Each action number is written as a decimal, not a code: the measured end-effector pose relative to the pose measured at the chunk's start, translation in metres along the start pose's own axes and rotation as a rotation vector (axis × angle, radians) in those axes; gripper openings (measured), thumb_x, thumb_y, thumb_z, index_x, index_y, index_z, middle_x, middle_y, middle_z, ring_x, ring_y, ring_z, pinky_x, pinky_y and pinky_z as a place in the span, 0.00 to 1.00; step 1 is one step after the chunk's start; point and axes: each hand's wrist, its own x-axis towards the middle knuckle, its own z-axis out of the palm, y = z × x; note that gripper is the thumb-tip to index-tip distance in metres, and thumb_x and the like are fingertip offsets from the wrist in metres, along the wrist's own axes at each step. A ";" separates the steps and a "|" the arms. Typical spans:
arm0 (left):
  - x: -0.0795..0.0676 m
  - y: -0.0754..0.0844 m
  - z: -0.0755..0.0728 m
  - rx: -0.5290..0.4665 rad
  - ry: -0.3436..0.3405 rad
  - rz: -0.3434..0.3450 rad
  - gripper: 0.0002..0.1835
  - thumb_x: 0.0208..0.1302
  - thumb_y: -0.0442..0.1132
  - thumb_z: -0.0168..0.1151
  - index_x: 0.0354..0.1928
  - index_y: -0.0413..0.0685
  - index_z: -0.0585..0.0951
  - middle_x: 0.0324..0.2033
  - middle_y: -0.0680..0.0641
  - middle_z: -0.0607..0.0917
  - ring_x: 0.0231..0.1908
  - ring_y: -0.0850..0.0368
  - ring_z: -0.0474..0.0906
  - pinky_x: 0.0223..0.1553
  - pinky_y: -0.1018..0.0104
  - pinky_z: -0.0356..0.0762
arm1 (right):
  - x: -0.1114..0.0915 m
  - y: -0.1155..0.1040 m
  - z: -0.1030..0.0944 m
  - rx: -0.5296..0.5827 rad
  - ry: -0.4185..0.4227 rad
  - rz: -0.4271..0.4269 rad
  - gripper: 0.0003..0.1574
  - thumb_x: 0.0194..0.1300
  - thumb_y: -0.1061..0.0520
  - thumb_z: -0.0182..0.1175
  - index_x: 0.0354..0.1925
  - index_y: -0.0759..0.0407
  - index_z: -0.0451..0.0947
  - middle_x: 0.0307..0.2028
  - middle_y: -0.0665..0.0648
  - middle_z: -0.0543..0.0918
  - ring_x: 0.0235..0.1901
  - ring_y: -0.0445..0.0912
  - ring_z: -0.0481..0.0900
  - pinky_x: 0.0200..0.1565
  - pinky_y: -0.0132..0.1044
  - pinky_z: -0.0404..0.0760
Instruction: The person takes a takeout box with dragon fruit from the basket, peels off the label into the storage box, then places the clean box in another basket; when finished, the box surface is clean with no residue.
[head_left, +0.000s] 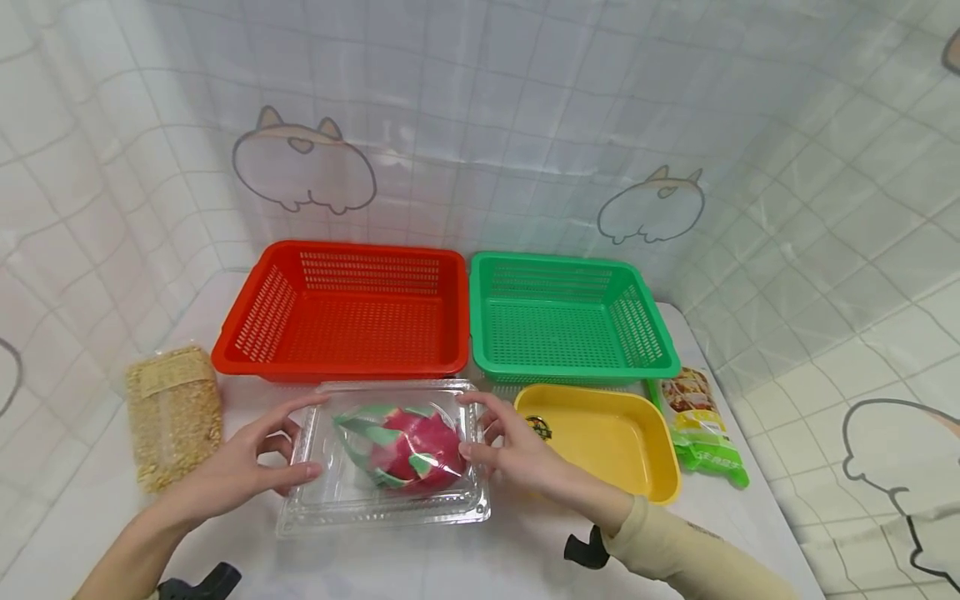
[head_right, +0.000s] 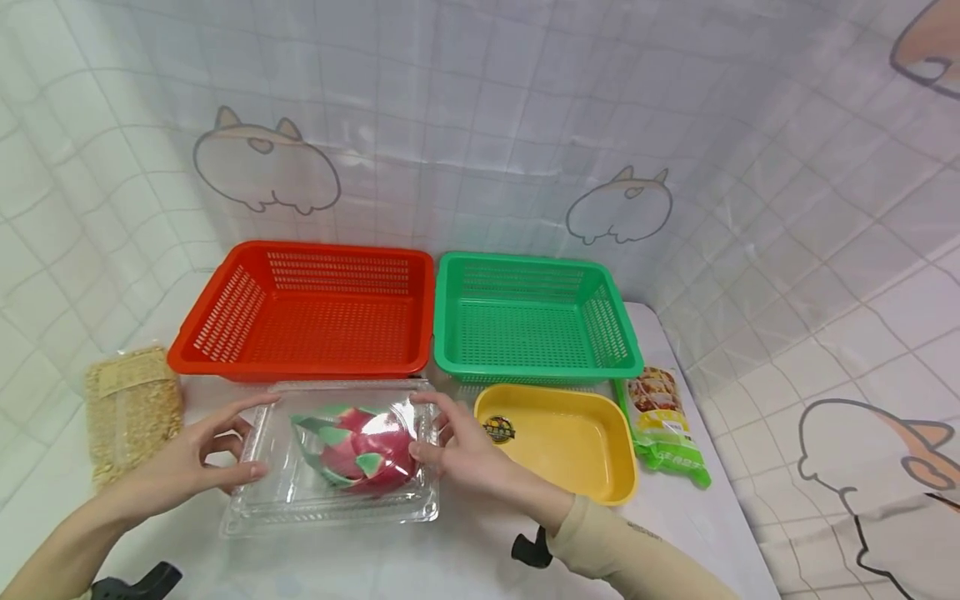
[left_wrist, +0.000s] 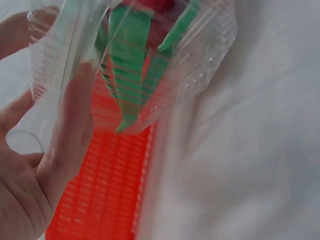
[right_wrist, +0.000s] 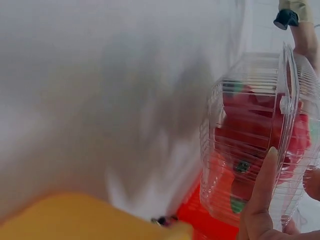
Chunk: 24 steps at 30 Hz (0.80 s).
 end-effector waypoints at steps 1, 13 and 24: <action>0.000 0.003 0.002 0.000 0.008 0.006 0.44 0.60 0.40 0.72 0.75 0.62 0.61 0.43 0.38 0.69 0.37 0.53 0.78 0.28 0.55 0.84 | -0.001 -0.002 -0.002 -0.011 0.009 -0.009 0.36 0.64 0.59 0.67 0.67 0.42 0.68 0.47 0.64 0.71 0.35 0.51 0.75 0.28 0.41 0.82; 0.004 0.037 0.013 -0.018 0.034 0.031 0.43 0.60 0.41 0.71 0.75 0.68 0.61 0.46 0.39 0.66 0.42 0.51 0.75 0.29 0.55 0.84 | -0.017 -0.014 -0.028 -0.081 0.052 0.001 0.35 0.65 0.57 0.66 0.67 0.39 0.68 0.49 0.61 0.73 0.40 0.51 0.76 0.32 0.42 0.83; 0.023 0.053 0.021 -0.017 0.017 0.137 0.41 0.60 0.40 0.72 0.73 0.64 0.64 0.53 0.39 0.69 0.46 0.44 0.75 0.28 0.55 0.84 | -0.027 -0.023 -0.052 -0.054 0.065 -0.010 0.34 0.66 0.56 0.65 0.68 0.46 0.67 0.47 0.63 0.72 0.38 0.53 0.77 0.31 0.40 0.85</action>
